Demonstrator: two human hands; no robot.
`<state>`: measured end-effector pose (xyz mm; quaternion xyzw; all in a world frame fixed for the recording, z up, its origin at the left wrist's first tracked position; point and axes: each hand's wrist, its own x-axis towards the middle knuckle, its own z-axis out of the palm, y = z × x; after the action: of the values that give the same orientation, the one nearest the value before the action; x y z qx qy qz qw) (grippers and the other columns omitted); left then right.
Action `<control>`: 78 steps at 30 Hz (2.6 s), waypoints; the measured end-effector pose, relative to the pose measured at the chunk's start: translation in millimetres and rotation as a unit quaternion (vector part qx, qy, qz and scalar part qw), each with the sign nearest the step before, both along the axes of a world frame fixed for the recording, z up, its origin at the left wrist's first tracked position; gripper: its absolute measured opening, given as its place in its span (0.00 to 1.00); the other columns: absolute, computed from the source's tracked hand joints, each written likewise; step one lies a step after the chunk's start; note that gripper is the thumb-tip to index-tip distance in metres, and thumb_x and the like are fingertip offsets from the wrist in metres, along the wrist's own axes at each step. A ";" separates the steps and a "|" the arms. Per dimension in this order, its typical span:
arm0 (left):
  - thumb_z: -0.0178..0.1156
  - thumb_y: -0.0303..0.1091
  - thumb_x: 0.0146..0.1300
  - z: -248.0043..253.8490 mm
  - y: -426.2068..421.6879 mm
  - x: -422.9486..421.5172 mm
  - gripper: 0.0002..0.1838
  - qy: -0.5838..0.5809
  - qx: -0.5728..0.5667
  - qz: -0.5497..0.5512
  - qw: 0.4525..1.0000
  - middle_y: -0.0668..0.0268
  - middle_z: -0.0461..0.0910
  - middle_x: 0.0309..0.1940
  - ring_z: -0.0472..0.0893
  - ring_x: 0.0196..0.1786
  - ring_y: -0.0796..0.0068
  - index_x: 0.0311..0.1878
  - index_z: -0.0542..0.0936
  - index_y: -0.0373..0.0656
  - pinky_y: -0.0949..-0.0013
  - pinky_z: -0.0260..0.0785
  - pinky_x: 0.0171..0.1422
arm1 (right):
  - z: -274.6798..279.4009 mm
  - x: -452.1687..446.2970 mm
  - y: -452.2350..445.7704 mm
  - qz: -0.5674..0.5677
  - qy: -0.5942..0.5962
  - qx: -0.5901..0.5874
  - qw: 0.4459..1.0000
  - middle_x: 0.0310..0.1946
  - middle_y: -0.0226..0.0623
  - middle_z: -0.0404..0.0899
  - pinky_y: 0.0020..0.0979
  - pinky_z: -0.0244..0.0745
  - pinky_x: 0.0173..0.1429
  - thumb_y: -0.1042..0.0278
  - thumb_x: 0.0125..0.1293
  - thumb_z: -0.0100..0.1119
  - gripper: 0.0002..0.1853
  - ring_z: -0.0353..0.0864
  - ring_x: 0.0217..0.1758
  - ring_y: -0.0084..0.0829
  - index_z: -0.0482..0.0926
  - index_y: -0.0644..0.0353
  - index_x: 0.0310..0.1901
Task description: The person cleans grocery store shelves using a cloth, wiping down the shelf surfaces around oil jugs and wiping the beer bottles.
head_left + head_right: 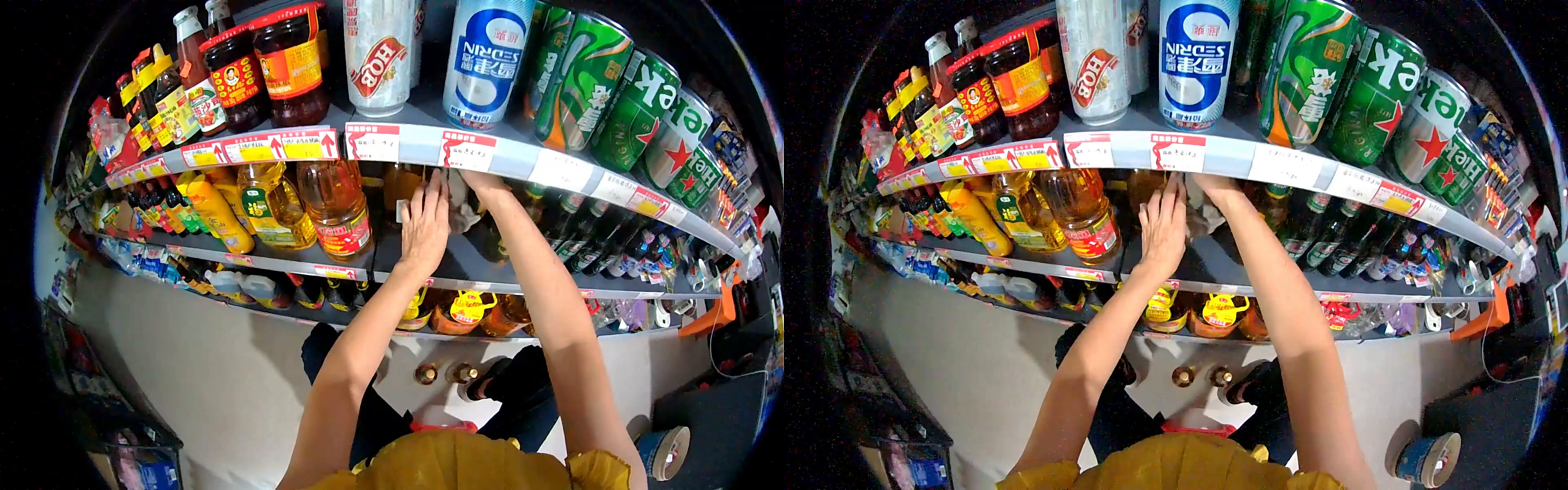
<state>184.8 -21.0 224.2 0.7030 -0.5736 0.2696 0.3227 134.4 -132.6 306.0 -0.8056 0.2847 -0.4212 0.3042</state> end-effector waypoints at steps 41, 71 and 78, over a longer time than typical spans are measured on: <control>0.56 0.23 0.44 40.7 -31.2 87.0 0.18 0.278 -0.133 -0.008 0.951 0.48 0.78 0.39 0.75 0.48 0.46 0.43 0.76 0.37 0.57 0.68 0.50 | 1.5 -58.9 10.7 -0.068 0.127 -0.250 0.957 0.41 0.56 0.73 0.47 0.67 0.49 0.69 0.63 0.48 0.13 0.72 0.45 0.54 0.72 0.66 0.46; 0.64 0.28 0.42 -3.8 52.2 4.7 0.39 0.184 0.153 0.058 0.969 0.52 0.62 0.54 0.61 0.58 0.48 0.61 0.62 0.45 0.55 0.52 0.65 | 4.3 -66.0 18.3 -0.067 0.059 -0.207 0.974 0.41 0.56 0.74 0.45 0.67 0.49 0.66 0.64 0.53 0.14 0.72 0.46 0.55 0.72 0.67 0.46; 0.65 0.24 0.40 -53.3 36.1 19.7 0.23 0.142 0.207 0.042 0.967 0.52 0.70 0.44 0.70 0.49 0.50 0.45 0.74 0.44 0.54 0.64 0.53 | -1.6 -65.0 17.0 -0.081 0.053 -0.177 0.979 0.41 0.57 0.74 0.45 0.67 0.48 0.67 0.63 0.53 0.13 0.73 0.45 0.56 0.71 0.68 0.45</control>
<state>204.5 15.1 171.0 0.8089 -0.5350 0.0556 0.2373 69.4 -115.5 304.4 -0.8422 0.2855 -0.4448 0.1061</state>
